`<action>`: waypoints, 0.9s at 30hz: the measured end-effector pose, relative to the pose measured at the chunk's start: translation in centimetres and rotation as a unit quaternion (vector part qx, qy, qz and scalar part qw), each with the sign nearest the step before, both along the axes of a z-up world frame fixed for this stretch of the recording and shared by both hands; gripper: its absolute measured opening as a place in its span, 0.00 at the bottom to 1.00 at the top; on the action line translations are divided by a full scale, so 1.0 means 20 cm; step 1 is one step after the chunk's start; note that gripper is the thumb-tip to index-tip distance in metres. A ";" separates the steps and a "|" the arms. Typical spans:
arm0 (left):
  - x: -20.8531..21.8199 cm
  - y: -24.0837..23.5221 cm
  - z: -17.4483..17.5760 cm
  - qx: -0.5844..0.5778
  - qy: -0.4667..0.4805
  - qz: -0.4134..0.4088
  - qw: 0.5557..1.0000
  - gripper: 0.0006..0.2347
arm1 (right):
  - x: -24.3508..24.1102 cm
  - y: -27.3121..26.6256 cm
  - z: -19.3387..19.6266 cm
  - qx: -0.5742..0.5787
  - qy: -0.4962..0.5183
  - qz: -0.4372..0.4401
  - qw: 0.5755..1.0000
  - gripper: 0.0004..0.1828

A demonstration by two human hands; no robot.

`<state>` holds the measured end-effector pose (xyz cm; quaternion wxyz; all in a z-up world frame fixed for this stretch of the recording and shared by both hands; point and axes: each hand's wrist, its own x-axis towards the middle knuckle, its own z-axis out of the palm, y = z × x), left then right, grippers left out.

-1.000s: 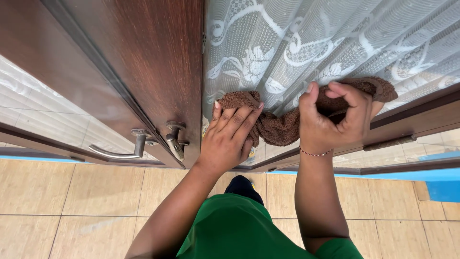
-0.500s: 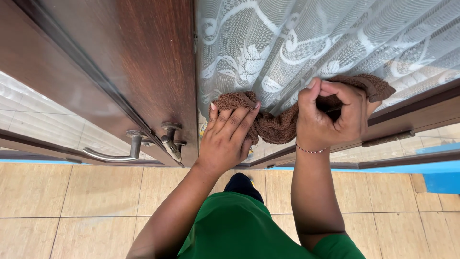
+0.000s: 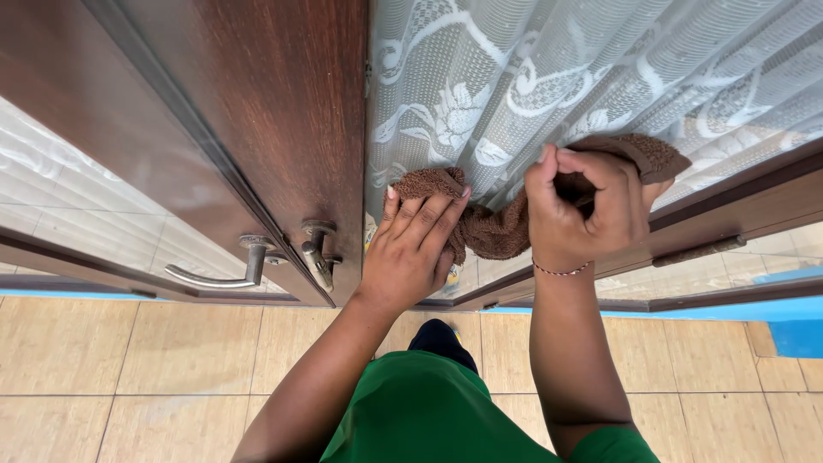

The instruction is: Cleaning a glass door using a brown cloth.

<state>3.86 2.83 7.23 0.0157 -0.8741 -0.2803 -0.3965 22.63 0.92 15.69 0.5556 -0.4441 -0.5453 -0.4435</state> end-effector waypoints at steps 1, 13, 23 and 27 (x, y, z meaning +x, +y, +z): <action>0.00 0.00 0.00 0.000 -0.008 -0.002 1.000 0.27 | 0.01 0.00 -0.01 0.001 0.023 -0.023 0.999 0.11; -0.03 0.01 -0.03 0.014 0.008 0.007 1.000 0.27 | 0.01 -0.01 0.01 0.022 0.036 -0.021 0.999 0.08; -0.03 0.01 -0.05 0.005 0.004 0.000 1.000 0.27 | -0.02 -0.03 0.02 0.001 0.044 -0.018 0.999 0.08; -0.04 0.01 -0.02 0.007 0.010 0.002 1.000 0.28 | 0.06 0.01 0.07 0.043 -0.030 0.006 0.999 0.09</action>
